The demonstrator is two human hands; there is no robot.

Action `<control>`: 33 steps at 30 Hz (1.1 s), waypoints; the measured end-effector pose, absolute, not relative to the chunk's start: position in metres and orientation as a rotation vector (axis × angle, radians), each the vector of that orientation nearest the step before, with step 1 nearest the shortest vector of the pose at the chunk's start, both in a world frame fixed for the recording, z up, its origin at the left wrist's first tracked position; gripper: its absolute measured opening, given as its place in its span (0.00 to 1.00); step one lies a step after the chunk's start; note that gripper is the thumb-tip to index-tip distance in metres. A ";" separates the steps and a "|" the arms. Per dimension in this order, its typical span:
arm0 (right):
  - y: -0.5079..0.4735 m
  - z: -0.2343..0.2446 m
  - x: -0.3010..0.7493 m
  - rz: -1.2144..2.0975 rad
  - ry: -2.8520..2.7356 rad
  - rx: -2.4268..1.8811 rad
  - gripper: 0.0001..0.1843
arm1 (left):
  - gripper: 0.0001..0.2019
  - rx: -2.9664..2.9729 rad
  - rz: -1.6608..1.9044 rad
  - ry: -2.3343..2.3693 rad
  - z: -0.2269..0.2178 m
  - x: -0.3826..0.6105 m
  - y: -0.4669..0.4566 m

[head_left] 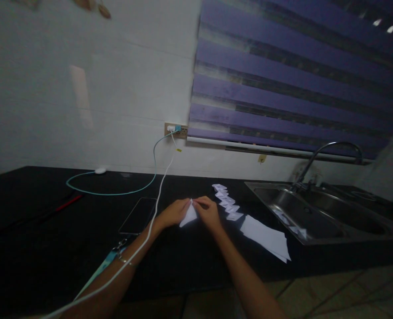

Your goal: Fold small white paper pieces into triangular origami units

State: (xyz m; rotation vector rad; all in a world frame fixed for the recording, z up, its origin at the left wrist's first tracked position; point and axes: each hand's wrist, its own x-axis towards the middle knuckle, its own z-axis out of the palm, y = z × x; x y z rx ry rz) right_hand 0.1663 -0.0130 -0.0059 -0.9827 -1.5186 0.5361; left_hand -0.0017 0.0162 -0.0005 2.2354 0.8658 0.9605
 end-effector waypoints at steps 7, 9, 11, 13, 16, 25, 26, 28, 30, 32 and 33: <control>-0.018 -0.001 0.162 0.630 -1.578 -0.979 0.12 | 0.13 2.331 0.972 0.859 -0.005 -0.003 0.020; -0.017 -0.001 0.163 0.603 -1.573 -0.976 0.13 | 0.14 2.368 0.934 0.890 -0.002 -0.004 0.017; -0.016 -0.001 0.165 0.544 -1.549 -0.977 0.13 | 0.16 2.367 0.898 0.907 0.004 -0.006 0.014; -0.015 -0.001 0.168 0.499 -1.542 -0.978 0.14 | 0.18 2.327 0.877 0.894 0.009 -0.008 0.011; -0.016 0.001 0.171 0.510 -1.561 -0.979 0.15 | 0.17 2.266 0.839 0.833 0.015 -0.010 0.007; -0.017 0.000 0.168 0.645 -1.517 -0.955 0.14 | 0.11 2.275 0.854 0.839 0.020 -0.010 0.002; -0.016 -0.001 0.168 0.649 -1.519 -0.950 0.14 | 0.10 2.289 0.854 0.856 0.021 -0.010 0.002; -0.016 -0.002 0.167 0.645 -1.535 -0.937 0.13 | 0.09 2.319 0.831 0.899 0.022 -0.010 0.002; -0.015 -0.002 0.167 0.637 -1.555 -0.928 0.13 | 0.08 2.340 0.783 0.959 0.022 -0.010 0.003; -0.014 -0.002 0.167 0.642 -1.566 -0.916 0.13 | 0.09 2.347 0.731 1.002 0.021 -0.010 0.004; -0.014 -0.002 0.166 0.646 -1.569 -0.907 0.13 | 0.10 2.346 0.712 1.001 0.021 -0.010 0.005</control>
